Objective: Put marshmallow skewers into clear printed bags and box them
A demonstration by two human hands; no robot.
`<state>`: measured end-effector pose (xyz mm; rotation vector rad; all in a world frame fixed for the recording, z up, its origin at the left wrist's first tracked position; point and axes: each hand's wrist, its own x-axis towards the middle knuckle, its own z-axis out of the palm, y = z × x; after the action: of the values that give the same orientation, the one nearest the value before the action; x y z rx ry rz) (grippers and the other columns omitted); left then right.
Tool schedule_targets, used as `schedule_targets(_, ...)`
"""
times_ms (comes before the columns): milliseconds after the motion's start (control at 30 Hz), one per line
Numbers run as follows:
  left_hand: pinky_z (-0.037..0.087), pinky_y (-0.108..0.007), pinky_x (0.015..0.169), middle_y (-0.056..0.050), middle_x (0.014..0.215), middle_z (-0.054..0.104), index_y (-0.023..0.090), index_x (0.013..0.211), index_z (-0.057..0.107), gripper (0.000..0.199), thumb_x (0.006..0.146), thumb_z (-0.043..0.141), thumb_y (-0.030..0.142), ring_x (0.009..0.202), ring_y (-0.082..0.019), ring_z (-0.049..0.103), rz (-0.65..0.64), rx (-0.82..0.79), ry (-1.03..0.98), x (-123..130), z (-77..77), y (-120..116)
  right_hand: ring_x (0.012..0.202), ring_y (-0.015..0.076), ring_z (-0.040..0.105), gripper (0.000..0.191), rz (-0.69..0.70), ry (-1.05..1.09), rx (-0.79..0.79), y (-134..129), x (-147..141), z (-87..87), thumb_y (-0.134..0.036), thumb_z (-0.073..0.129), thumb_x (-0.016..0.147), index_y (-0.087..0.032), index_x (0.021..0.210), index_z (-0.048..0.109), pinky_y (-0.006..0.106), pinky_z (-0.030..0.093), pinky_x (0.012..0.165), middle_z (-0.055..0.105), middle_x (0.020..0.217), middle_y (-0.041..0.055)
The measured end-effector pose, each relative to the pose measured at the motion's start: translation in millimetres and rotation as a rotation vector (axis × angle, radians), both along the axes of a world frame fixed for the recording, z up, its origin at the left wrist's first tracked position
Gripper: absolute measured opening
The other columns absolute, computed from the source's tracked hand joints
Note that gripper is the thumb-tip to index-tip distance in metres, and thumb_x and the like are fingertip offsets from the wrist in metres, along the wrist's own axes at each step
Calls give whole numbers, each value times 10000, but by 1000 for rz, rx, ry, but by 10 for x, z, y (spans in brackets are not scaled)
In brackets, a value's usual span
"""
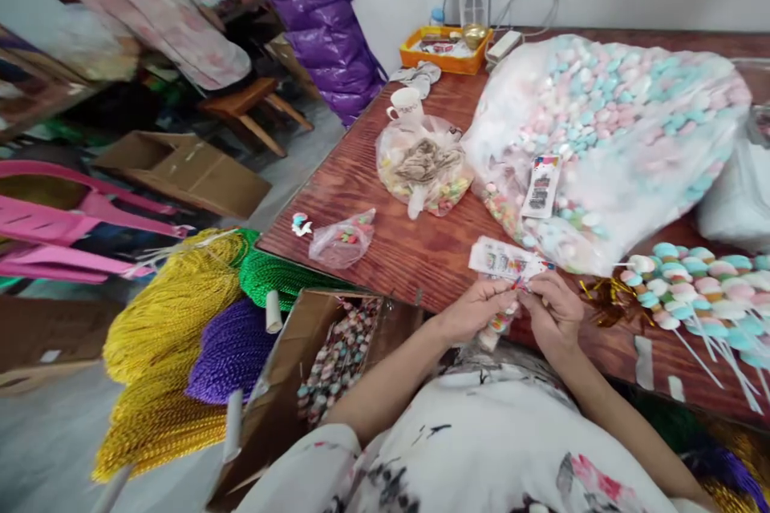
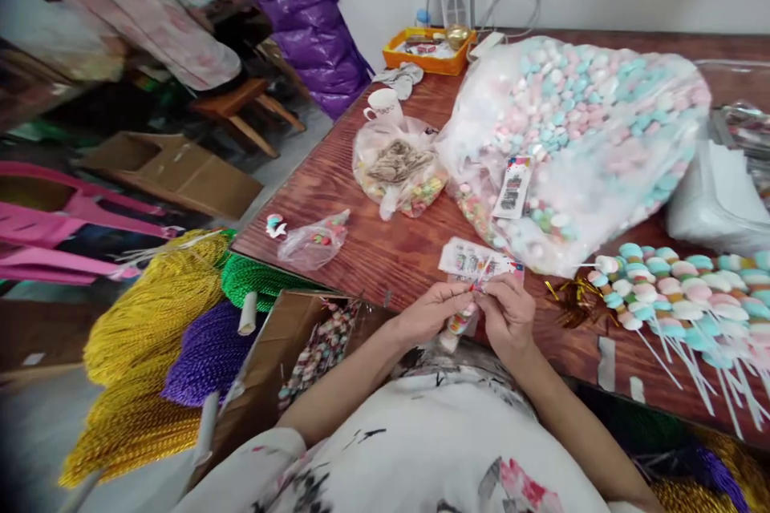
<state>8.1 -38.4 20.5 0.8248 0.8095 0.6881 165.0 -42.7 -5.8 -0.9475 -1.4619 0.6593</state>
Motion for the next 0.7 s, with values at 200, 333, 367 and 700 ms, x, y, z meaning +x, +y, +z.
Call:
schedule_targets(200, 357, -207, 546, 20, 619, 520, 130, 707, 579, 338, 727, 756, 417, 545, -68, 463, -181, -73, 15, -61, 20, 158, 644, 137, 536, 108, -1, 105, -165, 31, -19, 56, -197, 633, 843, -222, 739, 635, 277, 428, 618, 566, 673, -20)
schedule_targets(333, 430, -239, 593, -1, 603, 559, 145, 640, 539, 330, 713, 733, 402, 566, -102, 529, -154, -135, -1, -33, 25, 179, 950, 216, 597, 190, -46, -198, 71, 94, 194, 130, -204, 618, 855, -286, 1016, 677, 391, 452, 842, 671, 1009, 59)
schedule_targets(367, 441, -247, 598, -9, 600, 574, 148, 630, 531, 331, 711, 726, 403, 568, -112, 546, -151, -137, 5, -34, 16, 176, 1060, 243, 577, 263, -3, -347, 146, 103, 259, 142, -211, 626, 853, -319, 1090, 665, 436, 417, 919, 669, 1130, 65)
schedule_targets(700, 439, -247, 592, -5, 666, 542, 154, 720, 537, 358, 831, 620, 484, 594, -113, 508, -582, -9, 139, -92, -44, 219, 1028, 199, 531, 190, 228, -950, 404, 44, 478, 87, -178, 449, 963, -226, 948, 632, 481, 254, 958, 681, 893, 15)
